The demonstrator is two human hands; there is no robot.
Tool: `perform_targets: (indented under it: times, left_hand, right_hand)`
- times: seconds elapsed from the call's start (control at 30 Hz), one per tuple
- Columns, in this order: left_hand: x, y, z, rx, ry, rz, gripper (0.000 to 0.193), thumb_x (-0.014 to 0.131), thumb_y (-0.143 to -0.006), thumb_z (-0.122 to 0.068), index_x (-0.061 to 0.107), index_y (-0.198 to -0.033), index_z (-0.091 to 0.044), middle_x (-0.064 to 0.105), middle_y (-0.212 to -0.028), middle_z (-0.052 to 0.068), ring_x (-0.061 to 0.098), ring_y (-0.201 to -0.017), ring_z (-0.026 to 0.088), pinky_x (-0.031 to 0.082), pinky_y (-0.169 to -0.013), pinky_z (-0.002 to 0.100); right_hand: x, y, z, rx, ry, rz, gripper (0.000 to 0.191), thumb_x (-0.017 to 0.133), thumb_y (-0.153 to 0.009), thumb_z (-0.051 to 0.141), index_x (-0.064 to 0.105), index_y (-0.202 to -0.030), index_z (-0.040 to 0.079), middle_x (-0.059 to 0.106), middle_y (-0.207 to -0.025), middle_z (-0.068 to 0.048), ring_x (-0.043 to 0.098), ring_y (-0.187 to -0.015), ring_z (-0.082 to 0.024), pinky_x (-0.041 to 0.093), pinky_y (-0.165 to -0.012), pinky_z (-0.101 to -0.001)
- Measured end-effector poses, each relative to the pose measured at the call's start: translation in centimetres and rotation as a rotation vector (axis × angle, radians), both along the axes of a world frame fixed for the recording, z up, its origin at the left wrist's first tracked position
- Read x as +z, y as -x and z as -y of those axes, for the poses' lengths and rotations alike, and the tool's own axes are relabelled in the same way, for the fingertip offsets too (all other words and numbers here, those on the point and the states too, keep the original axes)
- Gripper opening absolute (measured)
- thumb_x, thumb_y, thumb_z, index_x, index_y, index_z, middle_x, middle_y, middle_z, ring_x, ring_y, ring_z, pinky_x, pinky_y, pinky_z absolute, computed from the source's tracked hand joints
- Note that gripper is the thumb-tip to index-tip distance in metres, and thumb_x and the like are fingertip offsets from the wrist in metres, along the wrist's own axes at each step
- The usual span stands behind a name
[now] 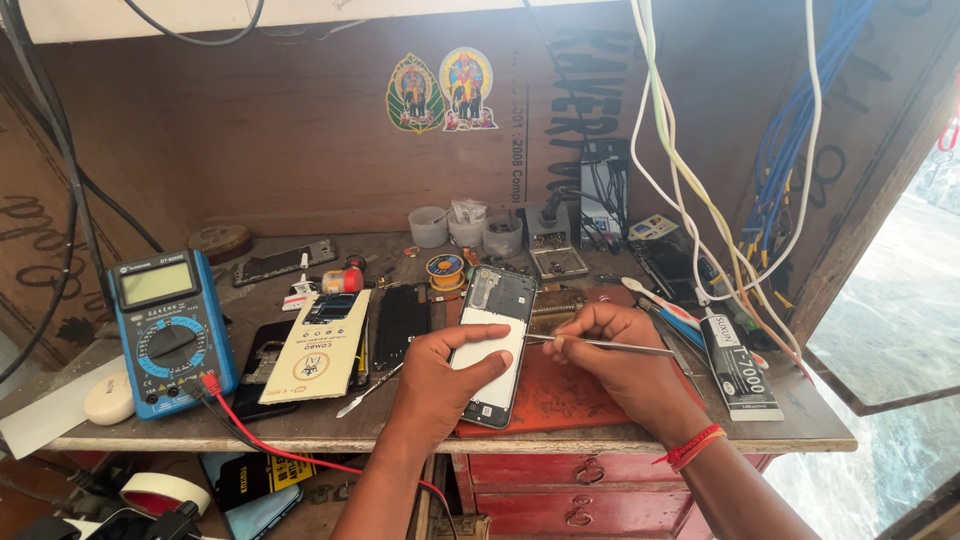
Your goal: The person holds a disassembled smartphone in one hand and uses a metal pry tool to work along the inside of the phone's back housing, prying at the battery and adhesive. They reposition the phone and continue prying along its edge throughout the episode.
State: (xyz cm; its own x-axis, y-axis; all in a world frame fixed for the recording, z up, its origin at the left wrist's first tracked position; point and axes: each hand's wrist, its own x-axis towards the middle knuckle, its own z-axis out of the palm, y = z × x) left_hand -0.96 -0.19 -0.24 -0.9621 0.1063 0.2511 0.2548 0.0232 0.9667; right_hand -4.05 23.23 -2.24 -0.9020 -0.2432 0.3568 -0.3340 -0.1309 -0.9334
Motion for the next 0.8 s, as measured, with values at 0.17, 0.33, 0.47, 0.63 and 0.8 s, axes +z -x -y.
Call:
perform_targets:
  times: [0.17,0.33,0.47,0.63,0.8]
  left_hand:
    - [0.03,-0.12,0.32,0.008,0.011,-0.013,0.03,0.081,-0.081,-0.009,0.081,-0.111,-0.006,0.078,-0.089,0.001,0.066,-0.072,0.004,0.055,-0.063,0.022]
    - [0.0,0.0,0.31,0.006,0.026,-0.045,0.03,0.081,-0.082,-0.009,0.081,-0.111,-0.006,0.078,-0.091,0.002,0.065,-0.073,0.003,0.055,-0.065,0.021]
    - [-0.07,-0.05,0.43,0.013,0.026,-0.033,0.03,0.081,-0.081,-0.009,0.081,-0.111,-0.006,0.078,-0.09,0.002,0.066,-0.073,0.003,0.055,-0.065,0.022]
    - [0.03,-0.19,0.75,0.016,0.02,-0.027,0.03,0.081,-0.081,-0.009,0.081,-0.111,-0.006,0.078,-0.089,0.002,0.066,-0.073,0.004,0.055,-0.065,0.022]
    - [-0.03,0.03,0.56,0.01,0.021,-0.017,0.03,0.081,-0.081,-0.009,0.081,-0.111,-0.006,0.078,-0.089,0.002,0.066,-0.072,0.004,0.055,-0.064,0.022]
  right_hand:
    - [0.02,-0.06,0.25,-0.014,-0.029,0.027,0.003,0.069,-0.09,0.002,0.067,-0.089,0.0,0.077,-0.094,-0.01,0.073,-0.089,-0.014,0.058,-0.081,-0.0281]
    - [0.01,-0.06,0.2,-0.005,-0.015,0.012,0.004,0.069,-0.09,0.002,0.066,-0.089,0.0,0.077,-0.094,-0.01,0.073,-0.089,-0.014,0.058,-0.081,-0.0282]
    - [-0.03,-0.1,0.41,-0.039,-0.004,-0.006,0.003,0.068,-0.09,0.002,0.067,-0.089,0.0,0.077,-0.093,-0.01,0.074,-0.089,-0.015,0.058,-0.082,-0.0279]
    - [-0.11,-0.11,0.78,-0.006,0.011,0.04,0.003,0.068,-0.09,0.001,0.066,-0.089,0.0,0.077,-0.094,-0.009,0.073,-0.091,-0.014,0.058,-0.082,-0.0278]
    - [-0.24,0.09,0.44,-0.009,-0.01,-0.015,0.003,0.069,-0.09,0.001,0.066,-0.089,0.0,0.077,-0.094,-0.01,0.073,-0.089,-0.014,0.058,-0.082,-0.0278]
